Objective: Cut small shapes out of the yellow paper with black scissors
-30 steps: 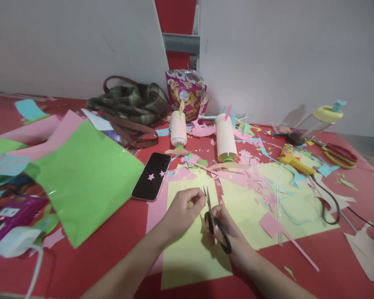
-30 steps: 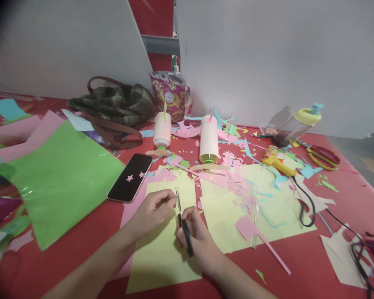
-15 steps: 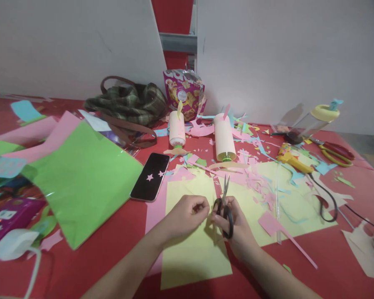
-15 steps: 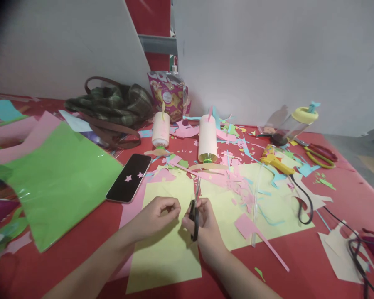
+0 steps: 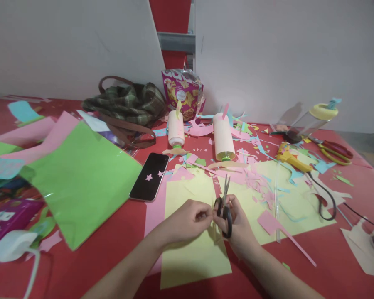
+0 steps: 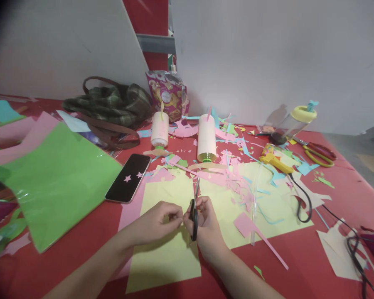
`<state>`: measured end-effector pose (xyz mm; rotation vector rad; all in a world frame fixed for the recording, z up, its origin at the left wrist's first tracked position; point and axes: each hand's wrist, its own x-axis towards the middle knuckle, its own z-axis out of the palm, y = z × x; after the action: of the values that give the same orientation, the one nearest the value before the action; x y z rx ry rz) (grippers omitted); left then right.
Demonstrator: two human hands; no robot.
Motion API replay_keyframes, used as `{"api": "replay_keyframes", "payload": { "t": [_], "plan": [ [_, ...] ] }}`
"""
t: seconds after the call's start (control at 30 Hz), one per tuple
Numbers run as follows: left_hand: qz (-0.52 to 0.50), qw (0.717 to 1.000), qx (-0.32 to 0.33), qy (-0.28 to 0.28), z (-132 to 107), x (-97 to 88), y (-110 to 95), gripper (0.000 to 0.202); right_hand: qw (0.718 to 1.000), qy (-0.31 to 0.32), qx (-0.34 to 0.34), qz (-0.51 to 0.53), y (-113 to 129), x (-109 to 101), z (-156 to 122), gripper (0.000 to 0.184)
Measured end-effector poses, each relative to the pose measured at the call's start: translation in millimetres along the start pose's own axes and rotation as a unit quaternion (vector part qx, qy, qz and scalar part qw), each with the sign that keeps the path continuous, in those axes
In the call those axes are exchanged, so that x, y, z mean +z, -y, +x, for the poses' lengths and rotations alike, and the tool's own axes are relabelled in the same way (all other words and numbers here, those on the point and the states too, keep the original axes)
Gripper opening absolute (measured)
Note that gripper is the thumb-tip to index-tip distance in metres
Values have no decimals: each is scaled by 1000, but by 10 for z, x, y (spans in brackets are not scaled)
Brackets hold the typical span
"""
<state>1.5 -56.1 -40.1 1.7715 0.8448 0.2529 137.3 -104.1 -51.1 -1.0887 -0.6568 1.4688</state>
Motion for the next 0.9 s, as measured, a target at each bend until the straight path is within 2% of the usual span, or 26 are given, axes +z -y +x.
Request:
{"api": "replay_keyframes", "payload": {
  "t": [0.27,0.5,0.7,0.9],
  "plan": [
    [-4,1000,-8,-15,10,-2,-33,19,1000,1,-1,-8,0,-7,-3,37],
    [-28,999,-26,-34,12,-9,-66,23,999,-30,-28,-25,-19,-31,7,33],
    [-44,999,-23,-19,8,9,-109,24,998,-44,-37,-16,-24,-51,-4,33],
    [-41,997,-26,-59,8,65,-94,23,998,-50,-29,-14,-25,-47,-4,33]
  ]
}}
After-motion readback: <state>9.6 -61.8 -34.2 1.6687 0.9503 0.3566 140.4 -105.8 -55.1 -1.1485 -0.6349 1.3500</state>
